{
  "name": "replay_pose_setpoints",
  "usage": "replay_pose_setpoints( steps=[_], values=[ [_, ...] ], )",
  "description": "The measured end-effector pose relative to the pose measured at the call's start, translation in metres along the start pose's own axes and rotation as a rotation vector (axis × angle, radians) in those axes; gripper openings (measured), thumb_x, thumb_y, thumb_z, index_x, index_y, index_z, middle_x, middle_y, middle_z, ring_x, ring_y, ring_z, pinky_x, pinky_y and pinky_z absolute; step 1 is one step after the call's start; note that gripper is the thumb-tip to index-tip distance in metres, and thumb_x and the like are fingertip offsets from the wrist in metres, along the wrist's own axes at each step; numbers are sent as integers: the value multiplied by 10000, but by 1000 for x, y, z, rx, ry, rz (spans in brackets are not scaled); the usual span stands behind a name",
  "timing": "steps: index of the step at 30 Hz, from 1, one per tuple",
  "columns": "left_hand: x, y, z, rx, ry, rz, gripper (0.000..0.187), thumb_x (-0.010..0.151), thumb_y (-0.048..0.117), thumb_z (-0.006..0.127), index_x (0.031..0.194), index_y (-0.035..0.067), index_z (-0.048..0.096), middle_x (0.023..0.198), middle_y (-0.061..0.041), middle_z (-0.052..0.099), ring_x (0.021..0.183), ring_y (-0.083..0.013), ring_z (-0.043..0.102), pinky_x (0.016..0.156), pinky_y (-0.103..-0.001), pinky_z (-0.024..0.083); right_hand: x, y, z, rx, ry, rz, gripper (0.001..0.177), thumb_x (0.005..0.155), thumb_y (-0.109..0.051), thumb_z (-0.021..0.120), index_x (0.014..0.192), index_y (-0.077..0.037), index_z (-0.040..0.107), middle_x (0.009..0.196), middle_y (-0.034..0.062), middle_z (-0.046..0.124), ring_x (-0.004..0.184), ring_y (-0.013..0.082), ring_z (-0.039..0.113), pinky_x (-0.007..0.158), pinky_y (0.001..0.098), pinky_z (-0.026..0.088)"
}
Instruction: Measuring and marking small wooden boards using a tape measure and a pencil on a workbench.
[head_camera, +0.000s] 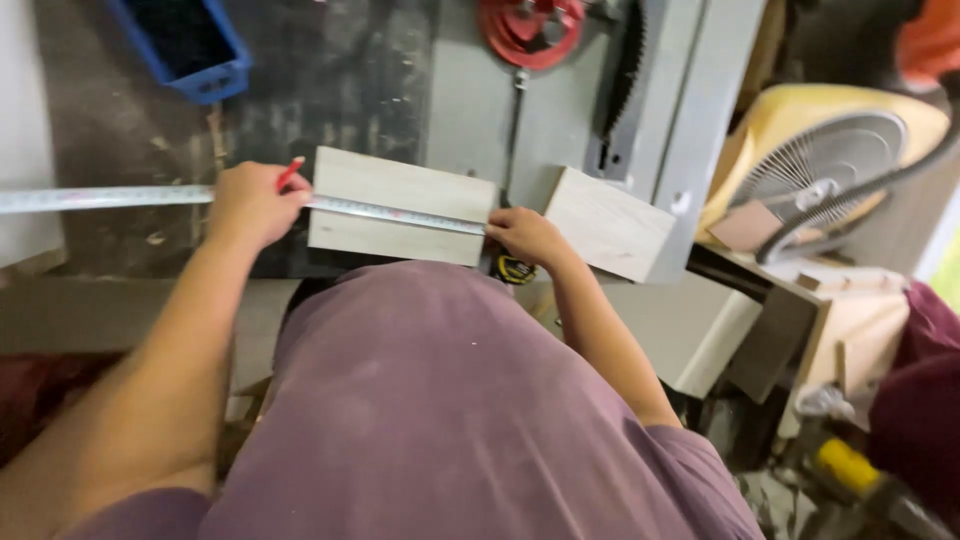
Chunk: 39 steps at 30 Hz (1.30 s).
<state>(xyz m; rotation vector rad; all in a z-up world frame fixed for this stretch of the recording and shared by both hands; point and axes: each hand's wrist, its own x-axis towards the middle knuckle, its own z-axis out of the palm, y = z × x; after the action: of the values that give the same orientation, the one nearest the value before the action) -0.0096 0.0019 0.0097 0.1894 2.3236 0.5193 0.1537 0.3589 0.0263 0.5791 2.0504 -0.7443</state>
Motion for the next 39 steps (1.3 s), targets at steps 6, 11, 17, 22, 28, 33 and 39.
replay_pose_setpoints(
  steps=[6,11,17,22,28,33,39],
  values=[
    [-5,-1,2,-21,13,-109,139,876,303,786,998,345,838,878,-54,787,1000,-355,748,888,-468,600,-1,2,1,-32,5,-1,324,994,-502,583,968,-253,790,1020,101,786,1092,386,718,975,485,554],
    [-6,-2,2,-34,30,-124,138,877,298,792,998,349,837,833,-49,776,973,-362,751,870,-458,595,2,3,3,-18,-10,-14,341,1002,-490,581,955,-218,782,990,126,777,1071,406,717,957,497,555],
    [-10,1,0,-55,26,-106,121,887,275,795,993,309,841,841,-77,777,975,-366,747,870,-460,598,6,6,4,-24,-32,-21,331,1019,-451,565,980,-209,787,1018,159,772,1091,426,706,970,509,552],
    [-15,8,-6,-78,15,-116,130,893,245,790,1006,280,845,842,-105,776,968,-377,744,876,-466,590,2,2,0,-4,-45,-36,339,1024,-442,559,958,-210,797,990,165,773,1067,423,712,970,498,547],
    [-14,7,-4,-90,32,-115,119,895,237,794,993,285,842,824,-89,772,957,-362,744,868,-455,591,13,14,6,-15,-51,-45,328,1024,-445,563,969,-221,797,1016,170,771,1089,423,706,980,505,548],
    [-12,5,-1,-89,33,-128,117,895,251,792,985,306,841,816,-73,766,947,-349,745,861,-446,589,13,11,7,-40,-45,-28,324,1021,-456,562,954,-242,796,991,131,776,1081,397,714,985,498,550],
    [-13,5,-1,-85,43,-123,112,895,244,794,974,309,840,798,-81,760,942,-351,748,852,-438,587,16,14,9,-58,-34,-34,315,1012,-464,566,940,-255,790,971,95,784,1080,378,719,982,494,556]
  ],
)
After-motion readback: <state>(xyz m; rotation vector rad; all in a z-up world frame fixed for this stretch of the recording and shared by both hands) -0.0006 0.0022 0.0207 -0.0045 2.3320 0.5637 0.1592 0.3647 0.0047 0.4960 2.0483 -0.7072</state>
